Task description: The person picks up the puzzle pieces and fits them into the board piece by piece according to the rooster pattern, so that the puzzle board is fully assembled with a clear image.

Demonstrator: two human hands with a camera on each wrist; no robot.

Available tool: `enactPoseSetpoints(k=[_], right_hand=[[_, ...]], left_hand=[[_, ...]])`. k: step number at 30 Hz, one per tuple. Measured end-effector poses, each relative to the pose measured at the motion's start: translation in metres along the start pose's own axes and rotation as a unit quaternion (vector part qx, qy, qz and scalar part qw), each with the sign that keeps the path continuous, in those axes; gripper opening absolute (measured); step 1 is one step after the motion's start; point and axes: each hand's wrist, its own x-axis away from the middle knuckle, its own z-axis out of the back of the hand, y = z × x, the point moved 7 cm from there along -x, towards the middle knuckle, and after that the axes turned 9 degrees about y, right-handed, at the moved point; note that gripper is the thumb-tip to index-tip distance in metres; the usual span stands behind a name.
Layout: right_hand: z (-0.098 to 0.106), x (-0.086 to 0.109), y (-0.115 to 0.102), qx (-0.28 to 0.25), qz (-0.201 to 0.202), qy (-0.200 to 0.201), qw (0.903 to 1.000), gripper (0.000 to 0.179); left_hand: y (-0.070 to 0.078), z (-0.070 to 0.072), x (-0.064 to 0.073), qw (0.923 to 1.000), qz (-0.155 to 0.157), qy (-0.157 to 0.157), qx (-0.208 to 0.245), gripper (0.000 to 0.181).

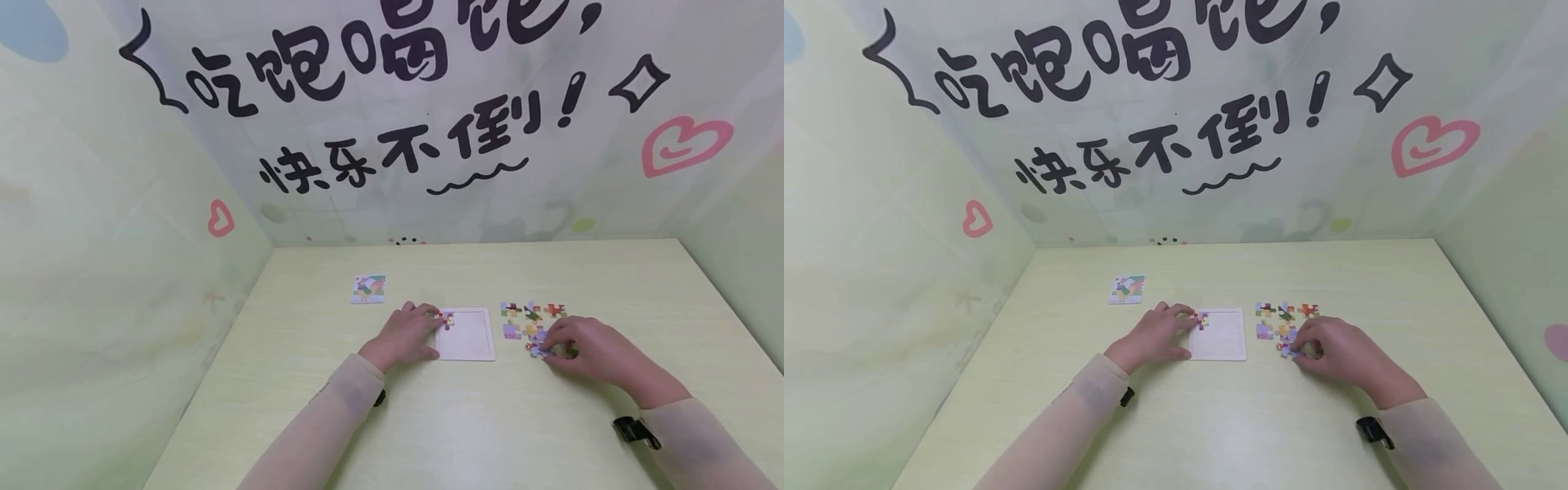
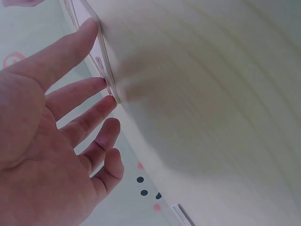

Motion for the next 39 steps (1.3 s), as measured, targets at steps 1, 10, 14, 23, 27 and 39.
enactPoseSetpoints(k=[1, 10, 14, 23, 27, 39], right_hand=[[0.000, -0.001, -0.001, -0.002, 0.002, 0.003, 1.0000, 0.021], [0.002, -0.012, -0.009, 0.014, 0.020, 0.009, 0.9997, 0.017], [0.001, -0.017, -0.011, 0.016, 0.023, 0.013, 0.9995, 0.017], [-0.004, -0.030, -0.017, 0.014, 0.014, 0.007, 0.9998, 0.017], [-0.007, -0.036, -0.019, 0.014, 0.010, 0.000, 0.9999, 0.017], [-0.019, -0.053, -0.028, 0.009, 0.041, -0.001, 0.9991, 0.014]], left_hand=[[0.000, 0.000, 0.000, 1.0000, 0.000, -0.001, -0.001, 0.073], [0.000, -0.003, 0.000, 1.0000, 0.002, -0.001, 0.007, 0.074], [0.000, -0.003, 0.000, 0.9999, 0.005, -0.002, 0.011, 0.074], [0.001, -0.003, 0.000, 1.0000, 0.002, 0.000, 0.001, 0.075], [0.002, -0.003, -0.001, 1.0000, -0.002, 0.003, -0.006, 0.074], [-0.001, -0.006, -0.002, 1.0000, 0.000, 0.000, -0.002, 0.074]])
